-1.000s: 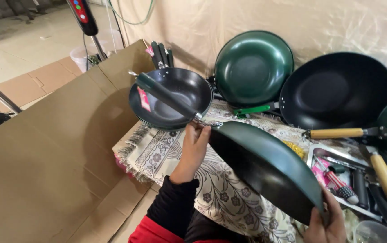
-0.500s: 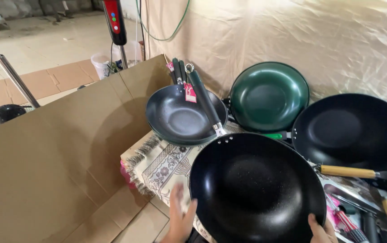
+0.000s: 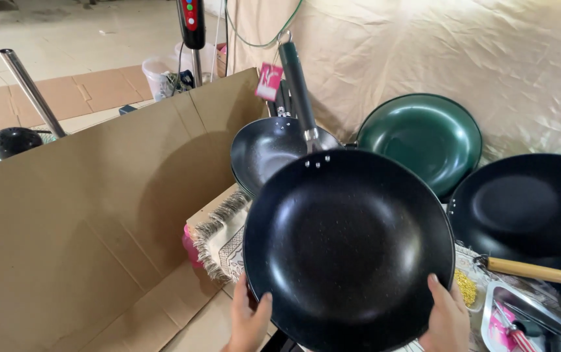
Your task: Cleaning the interior of a pan with a cloth and then assembling a handle onto another pan using screws and a bracket.
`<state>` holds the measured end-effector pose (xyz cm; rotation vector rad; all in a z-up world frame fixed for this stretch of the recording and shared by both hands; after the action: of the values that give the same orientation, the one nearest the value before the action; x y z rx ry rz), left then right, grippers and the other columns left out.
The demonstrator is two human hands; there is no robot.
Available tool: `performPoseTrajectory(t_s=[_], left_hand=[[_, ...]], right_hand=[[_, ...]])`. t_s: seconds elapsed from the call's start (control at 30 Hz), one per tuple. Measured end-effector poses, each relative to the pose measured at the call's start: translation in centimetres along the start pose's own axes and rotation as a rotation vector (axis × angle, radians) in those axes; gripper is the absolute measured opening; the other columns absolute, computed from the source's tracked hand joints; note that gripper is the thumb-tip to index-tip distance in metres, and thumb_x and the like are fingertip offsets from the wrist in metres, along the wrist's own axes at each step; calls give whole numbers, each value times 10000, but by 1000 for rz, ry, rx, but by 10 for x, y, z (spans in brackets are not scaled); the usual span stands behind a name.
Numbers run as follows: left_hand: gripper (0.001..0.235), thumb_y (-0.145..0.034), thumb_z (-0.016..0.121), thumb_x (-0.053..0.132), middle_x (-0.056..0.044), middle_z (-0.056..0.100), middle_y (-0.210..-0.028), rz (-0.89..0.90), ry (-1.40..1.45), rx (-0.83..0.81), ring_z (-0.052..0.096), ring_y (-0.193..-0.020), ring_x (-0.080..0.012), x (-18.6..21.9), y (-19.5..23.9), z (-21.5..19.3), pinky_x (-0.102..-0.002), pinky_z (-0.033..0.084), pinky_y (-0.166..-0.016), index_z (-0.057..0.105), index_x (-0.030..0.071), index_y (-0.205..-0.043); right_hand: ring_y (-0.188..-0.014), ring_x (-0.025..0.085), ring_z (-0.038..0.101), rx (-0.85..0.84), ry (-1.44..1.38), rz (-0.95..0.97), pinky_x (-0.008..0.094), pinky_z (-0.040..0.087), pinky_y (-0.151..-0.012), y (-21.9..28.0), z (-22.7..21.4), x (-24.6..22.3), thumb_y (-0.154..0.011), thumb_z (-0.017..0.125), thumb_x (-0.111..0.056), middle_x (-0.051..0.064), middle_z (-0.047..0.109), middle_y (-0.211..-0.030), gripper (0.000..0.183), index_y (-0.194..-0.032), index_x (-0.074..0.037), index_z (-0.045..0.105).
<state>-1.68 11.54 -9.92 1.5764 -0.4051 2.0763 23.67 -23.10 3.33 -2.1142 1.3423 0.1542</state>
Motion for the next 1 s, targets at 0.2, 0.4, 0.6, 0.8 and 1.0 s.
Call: performPoseTrajectory(t_s=[0.2,0.4,0.6,0.8,1.0], left_hand=[[538,-885,515,-22,-137,711,-1219,354,-102,-160,696,-1108,-234,152,-27,21,-334,543,-987,540,16,-1421],[498,-916,524,88,-34,707,-1043,237,-203,-110,595,-798,-128,175,-72,27,-294,526,-771,578,105,-1411],[739,-956,578,135,-339,441,-1468,264,-99,-143,623,-1212,-390,168,-138,40,-493,584,-892,260,-61,-1594],[672,-885,631,143,-304,604,-1315,357,-320,-62,709,-1065,-400,154,-199,47,-446,607,-826,460,-5,-1518],[621,-917,603,151,-266,662,-1271,377,-448,-39,723,-1043,-341,165,-232,50,-410,621,-842,487,23,-1513]], right_hand=[[-1074,243,641,69,-1184,839,376,506,-890,-4,-11,-106,-997,537,-157,64,682,-1243,413,-1404,-200,599],[-1286,210,549,-31,-1317,651,349,466,-1041,-52,14,-147,-986,395,-63,13,530,-1502,626,-1565,-296,363],[-1277,305,497,69,-1356,137,534,455,-1091,-106,64,-138,-1014,459,62,193,502,-1409,692,-1649,-129,262],[-1365,328,404,18,-1219,48,529,372,-1153,-150,115,-119,-1002,490,69,238,414,-1486,692,-1632,-33,222],[-1383,344,430,-13,-1153,64,481,404,-1133,-166,140,-128,-970,530,84,280,411,-1515,743,-1621,2,182]])
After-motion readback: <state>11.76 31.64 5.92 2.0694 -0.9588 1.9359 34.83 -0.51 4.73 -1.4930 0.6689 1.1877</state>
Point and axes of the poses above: each hand's wrist, its own y-axis away from the middle knuckle, its own z-axis out of the palm, x = y × z, the point moved 10 cm from there along -y, towards the middle knuckle
